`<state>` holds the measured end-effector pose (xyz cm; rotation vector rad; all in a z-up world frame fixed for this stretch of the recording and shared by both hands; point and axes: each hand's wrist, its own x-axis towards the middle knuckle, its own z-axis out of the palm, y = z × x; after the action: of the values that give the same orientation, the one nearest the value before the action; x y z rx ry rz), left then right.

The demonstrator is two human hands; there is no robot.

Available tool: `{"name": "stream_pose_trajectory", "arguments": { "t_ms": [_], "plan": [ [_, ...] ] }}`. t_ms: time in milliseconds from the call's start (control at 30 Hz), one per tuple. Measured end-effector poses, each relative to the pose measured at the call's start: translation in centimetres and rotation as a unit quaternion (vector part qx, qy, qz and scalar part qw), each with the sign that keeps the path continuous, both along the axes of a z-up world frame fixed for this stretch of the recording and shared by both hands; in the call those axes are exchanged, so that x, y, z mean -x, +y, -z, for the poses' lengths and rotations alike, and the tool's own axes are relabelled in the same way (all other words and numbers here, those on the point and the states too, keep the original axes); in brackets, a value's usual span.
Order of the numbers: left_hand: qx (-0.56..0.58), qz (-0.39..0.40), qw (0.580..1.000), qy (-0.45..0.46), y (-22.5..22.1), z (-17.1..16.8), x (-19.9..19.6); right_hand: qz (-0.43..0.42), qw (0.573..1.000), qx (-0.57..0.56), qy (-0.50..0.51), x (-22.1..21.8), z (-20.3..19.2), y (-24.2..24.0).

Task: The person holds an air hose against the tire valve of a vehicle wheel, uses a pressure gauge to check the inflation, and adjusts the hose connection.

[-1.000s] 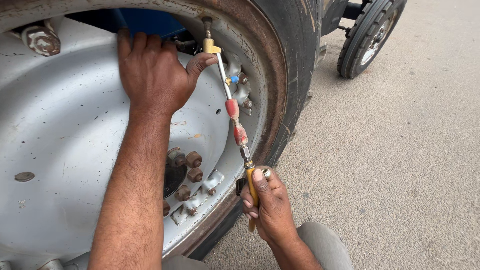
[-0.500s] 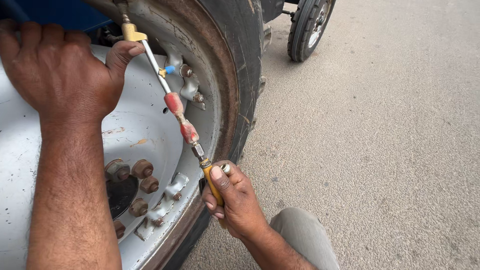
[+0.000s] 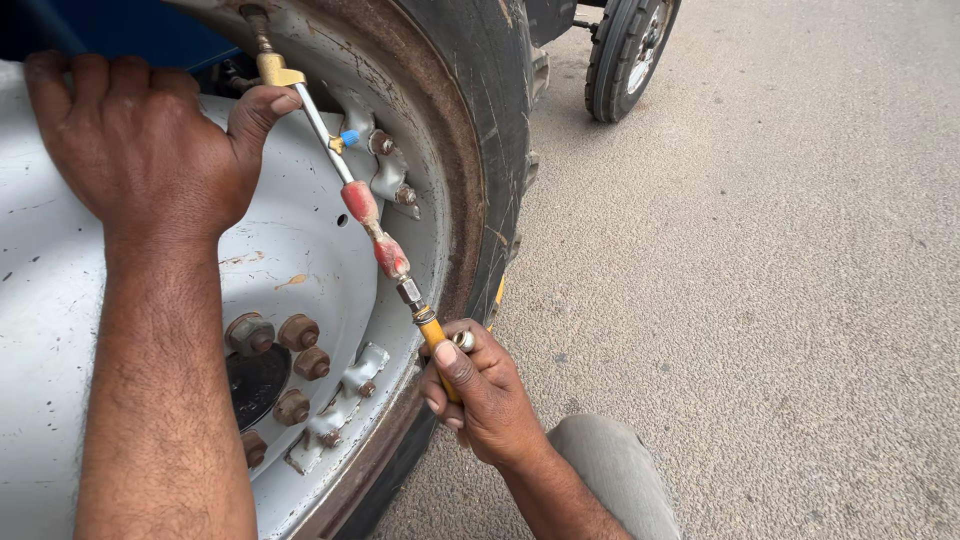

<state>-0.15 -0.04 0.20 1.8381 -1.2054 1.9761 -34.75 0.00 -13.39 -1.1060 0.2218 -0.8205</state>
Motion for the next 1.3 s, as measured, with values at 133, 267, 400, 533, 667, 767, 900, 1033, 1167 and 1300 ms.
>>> {"name": "stream_pose_trajectory", "arguments": {
  "t_ms": [133,267,400,533,667,767,900,1033,1167,1300],
  "plan": [
    [-0.010,0.017,0.999,0.034,-0.1,-0.4,0.2,0.005,1.000,-0.016,-0.011,-0.5,0.4,0.4],
    [-0.002,0.005,1.000,0.018,-0.1,-0.3,0.2,0.003,0.999,-0.031,-0.037,-1.1,0.9,0.5],
    [-0.008,0.007,1.000,0.013,-0.1,0.0,-0.5,0.005,0.999,-0.033,-0.039,-1.4,0.8,0.7],
    [-0.007,0.014,1.000,-0.002,-0.1,0.8,-1.2,0.017,0.999,-0.019,-0.020,-1.2,0.6,0.7],
    [-0.017,0.014,1.000,0.013,-0.5,1.2,-1.6,0.023,1.000,-0.009,-0.016,-1.2,0.3,0.6],
    [-0.008,-0.003,1.000,0.002,-0.5,1.2,-1.5,0.030,0.999,-0.014,-0.017,-1.1,0.2,0.8],
    [-0.005,0.026,1.000,-0.015,-0.3,0.8,-1.3,0.038,0.999,-0.023,-0.006,-1.1,0.1,0.8],
    [-0.004,0.004,1.000,-0.022,-0.3,0.7,-1.4,0.046,0.999,-0.020,-0.007,-1.1,0.2,0.8],
    [0.010,0.003,0.999,-0.033,-0.2,0.7,-1.4,0.045,0.999,-0.016,-0.007,-1.2,0.3,0.8],
    [0.006,0.012,1.000,-0.028,-0.1,0.6,-1.5,0.044,0.999,-0.016,-0.002,-1.3,0.4,0.8]
  ]
}}
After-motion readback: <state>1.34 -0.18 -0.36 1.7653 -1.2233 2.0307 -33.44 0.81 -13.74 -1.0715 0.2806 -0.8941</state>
